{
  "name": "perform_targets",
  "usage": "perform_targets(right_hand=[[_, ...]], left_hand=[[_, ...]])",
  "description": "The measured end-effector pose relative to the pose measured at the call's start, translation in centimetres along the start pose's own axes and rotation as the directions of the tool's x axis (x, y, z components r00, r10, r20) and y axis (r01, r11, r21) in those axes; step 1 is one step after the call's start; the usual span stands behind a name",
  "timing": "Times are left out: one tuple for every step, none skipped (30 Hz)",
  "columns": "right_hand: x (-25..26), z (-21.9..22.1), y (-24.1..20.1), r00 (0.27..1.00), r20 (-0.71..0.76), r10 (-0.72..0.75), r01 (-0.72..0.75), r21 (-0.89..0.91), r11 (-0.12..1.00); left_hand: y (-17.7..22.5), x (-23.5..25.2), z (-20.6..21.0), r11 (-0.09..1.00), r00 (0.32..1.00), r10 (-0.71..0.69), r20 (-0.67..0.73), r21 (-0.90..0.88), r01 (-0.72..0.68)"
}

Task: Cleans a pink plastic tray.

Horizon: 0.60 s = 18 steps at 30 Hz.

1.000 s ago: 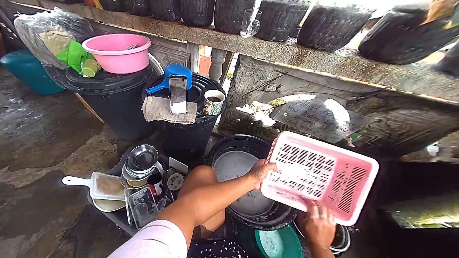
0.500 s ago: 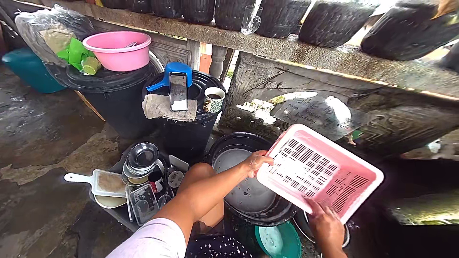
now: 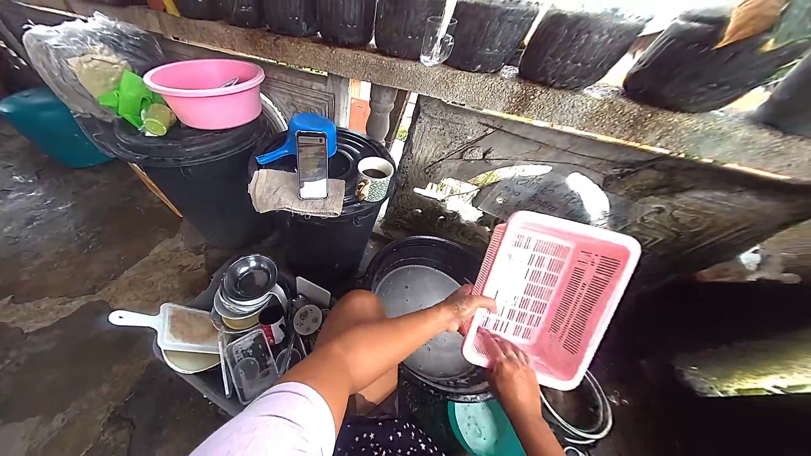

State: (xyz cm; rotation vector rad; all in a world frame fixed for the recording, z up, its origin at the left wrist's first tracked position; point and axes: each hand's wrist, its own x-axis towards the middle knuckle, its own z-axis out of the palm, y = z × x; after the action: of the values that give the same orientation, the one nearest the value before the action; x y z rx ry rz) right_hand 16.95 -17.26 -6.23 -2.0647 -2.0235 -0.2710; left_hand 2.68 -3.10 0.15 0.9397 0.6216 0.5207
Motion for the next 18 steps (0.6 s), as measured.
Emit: perform_targets(right_hand=[[0.0,-0.3,1.4,0.998,-0.059,0.005,-0.007,-0.029,1.000],[0.2,-1.1,1.9,0.992,-0.124,0.012,-0.017,-0.040,0.999],[0.8,-2.0,1.5,0.982,-0.191,0.013,-0.020,-0.036,0.999],[1.6,-2.8,0.2,0.968,-0.252,0.016,-0.021,-0.020,1.000],[2.3,-3.3,-1.5,0.952,-0.305,0.030,-0.030,0.005,1.000],[2.9,-3.3,-3.5,0.938,-0.341,0.066,-0.057,0.037,0.998],[3.3,-3.0,-5.4,0.926,-0.358,0.115,-0.097,0.069,0.993],[3.5,-2.4,-6.7,0.921,-0.356,0.161,-0.134,0.098,0.986],[3.3,-1.8,-7.1,0.930,-0.320,0.180,-0.141,0.141,0.980],[2.8,-1.3,-6.7,0.951,-0.256,0.171,-0.126,0.183,0.975],[2.0,-0.9,-5.4,0.974,-0.170,0.151,-0.115,0.203,0.972],[1.1,-0.7,-3.5,0.987,-0.071,0.146,-0.130,0.195,0.972],[0.2,-0.4,-1.4,0.990,-0.002,0.143,-0.141,0.167,0.976],[-0.5,0.0,0.9,0.993,0.006,0.116,-0.116,0.130,0.985],[-0.9,-0.1,2.5,0.996,-0.025,0.088,-0.086,0.090,0.992],[-0.7,-0.6,3.1,0.994,-0.087,0.069,-0.065,0.055,0.996],[-0.1,-1.5,3.0,0.986,-0.161,0.055,-0.051,0.026,0.998],[0.7,-2.3,2.2,0.969,-0.241,0.057,-0.057,0.004,0.998]], left_hand=[[-0.2,0.1,0.3,1.000,1.000,0.020,0.008,-0.008,-0.020],[-0.7,0.2,0.7,0.997,0.998,0.058,0.016,-0.057,-0.057],[-1.2,0.3,1.3,0.986,0.993,0.114,0.022,-0.122,-0.111],[-1.6,0.1,1.9,0.972,0.987,0.159,0.027,-0.180,-0.152],[-1.8,-0.2,2.5,0.965,0.987,0.160,0.009,-0.214,-0.155],[-2.0,-0.5,2.7,0.965,0.988,0.152,-0.007,-0.215,-0.150],[-2.1,-0.5,2.5,0.970,0.989,0.145,-0.017,-0.195,-0.146],[-1.9,-0.6,2.0,0.980,0.992,0.124,-0.017,-0.157,-0.125],[-1.7,-0.6,1.2,0.987,0.994,0.104,-0.019,-0.117,-0.106],[-1.3,-0.6,0.5,0.993,0.996,0.088,-0.019,-0.079,-0.089],[-0.8,-0.8,-0.2,0.995,0.996,0.082,-0.019,-0.055,-0.083],[0.0,-1.0,-0.9,0.995,0.996,0.085,-0.012,-0.047,-0.085],[0.7,-1.2,-1.6,0.995,0.996,0.092,0.004,-0.045,-0.092],[1.3,-1.2,-2.1,0.994,0.995,0.099,0.030,-0.045,-0.097],[1.6,-1.1,-2.3,0.994,0.994,0.096,0.052,-0.065,-0.093],[1.7,-0.9,-2.1,0.988,0.994,0.095,0.049,-0.123,-0.089],[1.6,-0.8,-1.6,0.974,0.995,0.094,0.022,-0.207,-0.088],[1.2,-0.7,-0.9,0.951,0.996,0.089,-0.003,-0.296,-0.086]])
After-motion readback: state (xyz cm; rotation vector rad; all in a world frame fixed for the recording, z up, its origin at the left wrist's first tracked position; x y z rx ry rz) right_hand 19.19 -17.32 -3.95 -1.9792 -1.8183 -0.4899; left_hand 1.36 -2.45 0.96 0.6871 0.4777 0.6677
